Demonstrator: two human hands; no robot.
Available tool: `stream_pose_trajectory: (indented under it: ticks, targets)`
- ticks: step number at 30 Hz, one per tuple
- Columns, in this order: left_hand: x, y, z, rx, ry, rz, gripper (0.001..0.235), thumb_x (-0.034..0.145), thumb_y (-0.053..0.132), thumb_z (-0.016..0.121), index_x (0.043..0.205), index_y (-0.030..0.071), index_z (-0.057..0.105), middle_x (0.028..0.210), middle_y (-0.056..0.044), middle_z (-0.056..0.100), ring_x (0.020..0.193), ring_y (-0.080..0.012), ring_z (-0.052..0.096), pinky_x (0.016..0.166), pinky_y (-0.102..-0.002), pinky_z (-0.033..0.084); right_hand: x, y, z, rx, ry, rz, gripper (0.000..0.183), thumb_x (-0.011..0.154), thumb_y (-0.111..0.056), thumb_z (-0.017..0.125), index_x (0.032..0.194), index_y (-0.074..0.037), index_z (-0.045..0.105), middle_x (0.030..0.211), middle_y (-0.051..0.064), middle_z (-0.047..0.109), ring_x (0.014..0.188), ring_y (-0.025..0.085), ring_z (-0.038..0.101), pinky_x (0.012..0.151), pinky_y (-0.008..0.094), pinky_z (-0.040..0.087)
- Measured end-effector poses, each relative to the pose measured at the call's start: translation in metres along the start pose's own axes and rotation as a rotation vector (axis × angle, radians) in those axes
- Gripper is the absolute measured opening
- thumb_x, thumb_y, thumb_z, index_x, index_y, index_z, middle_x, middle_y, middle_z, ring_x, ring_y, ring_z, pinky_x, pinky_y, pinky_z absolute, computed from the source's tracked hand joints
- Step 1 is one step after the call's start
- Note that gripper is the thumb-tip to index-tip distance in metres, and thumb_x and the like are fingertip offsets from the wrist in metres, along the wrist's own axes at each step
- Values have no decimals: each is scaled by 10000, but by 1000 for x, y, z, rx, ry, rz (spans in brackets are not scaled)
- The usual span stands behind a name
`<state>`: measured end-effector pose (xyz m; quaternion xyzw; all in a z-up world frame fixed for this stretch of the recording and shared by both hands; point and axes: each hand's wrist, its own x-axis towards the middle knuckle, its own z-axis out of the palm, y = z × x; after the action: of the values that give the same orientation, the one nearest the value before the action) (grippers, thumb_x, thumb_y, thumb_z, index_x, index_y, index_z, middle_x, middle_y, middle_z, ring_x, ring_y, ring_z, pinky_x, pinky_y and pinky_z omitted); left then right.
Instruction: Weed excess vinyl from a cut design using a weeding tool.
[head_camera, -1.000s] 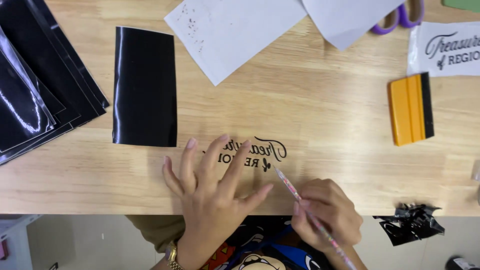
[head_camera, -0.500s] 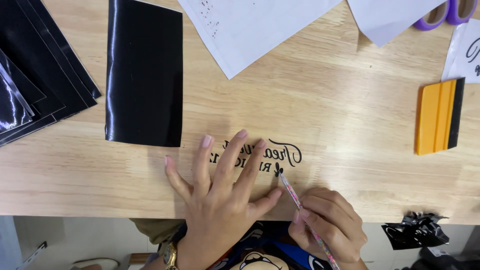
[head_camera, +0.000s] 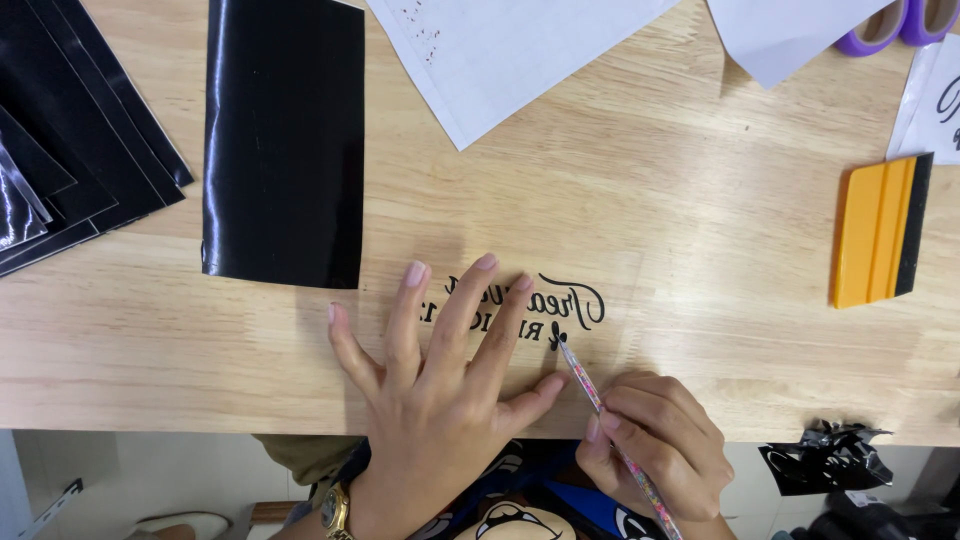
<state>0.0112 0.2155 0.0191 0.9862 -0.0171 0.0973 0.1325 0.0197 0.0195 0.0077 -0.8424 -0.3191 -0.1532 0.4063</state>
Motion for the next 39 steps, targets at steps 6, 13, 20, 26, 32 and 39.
stream_pose_trajectory:
  ticks: [6,13,20,26,32,39]
  targets:
    - [2,0,-1,-19,-9,2,608,993,736,564,1405,302,679,1456,27,615,1384,-339,465,1123,-715,182,4,-2,2,-14,9,-5,104,867,-14,647,848,4,546,711,177,619,563,288,575,534,321,538]
    - [4,-1,-2,-30,-11,6,580,1008,713,565,1387,292,691,1436,23,631,1375,-349,479,1131,-718,178,0,-2,4,-27,8,-21,88,899,-27,636,908,-5,551,730,151,619,581,273,556,547,325,552]
    - [4,0,-2,-32,-8,-9,582,1002,723,554,1389,307,682,1437,27,629,1367,-352,488,1130,-716,195,-2,-2,-1,-15,-24,-4,104,893,-30,654,920,8,561,771,185,643,611,279,593,566,328,578]
    - [2,-1,-1,-34,-36,-5,609,998,728,509,1405,307,675,1462,17,610,1386,-357,472,1123,-736,192,-3,-4,-5,-5,-33,55,115,890,-28,657,928,-3,552,807,179,664,642,297,632,604,331,586]
    - [3,-1,-2,-22,-24,-5,601,1003,729,526,1406,309,675,1457,22,617,1385,-355,472,1127,-719,203,2,-2,0,2,7,9,101,886,-32,639,873,-1,543,730,174,633,581,283,590,555,326,569]
    - [5,0,-2,-32,-13,-9,588,1002,726,538,1385,305,686,1441,20,632,1379,-358,479,1129,-716,194,1,-1,1,-12,0,8,99,888,-45,643,868,-3,556,728,168,636,582,281,585,542,320,549]
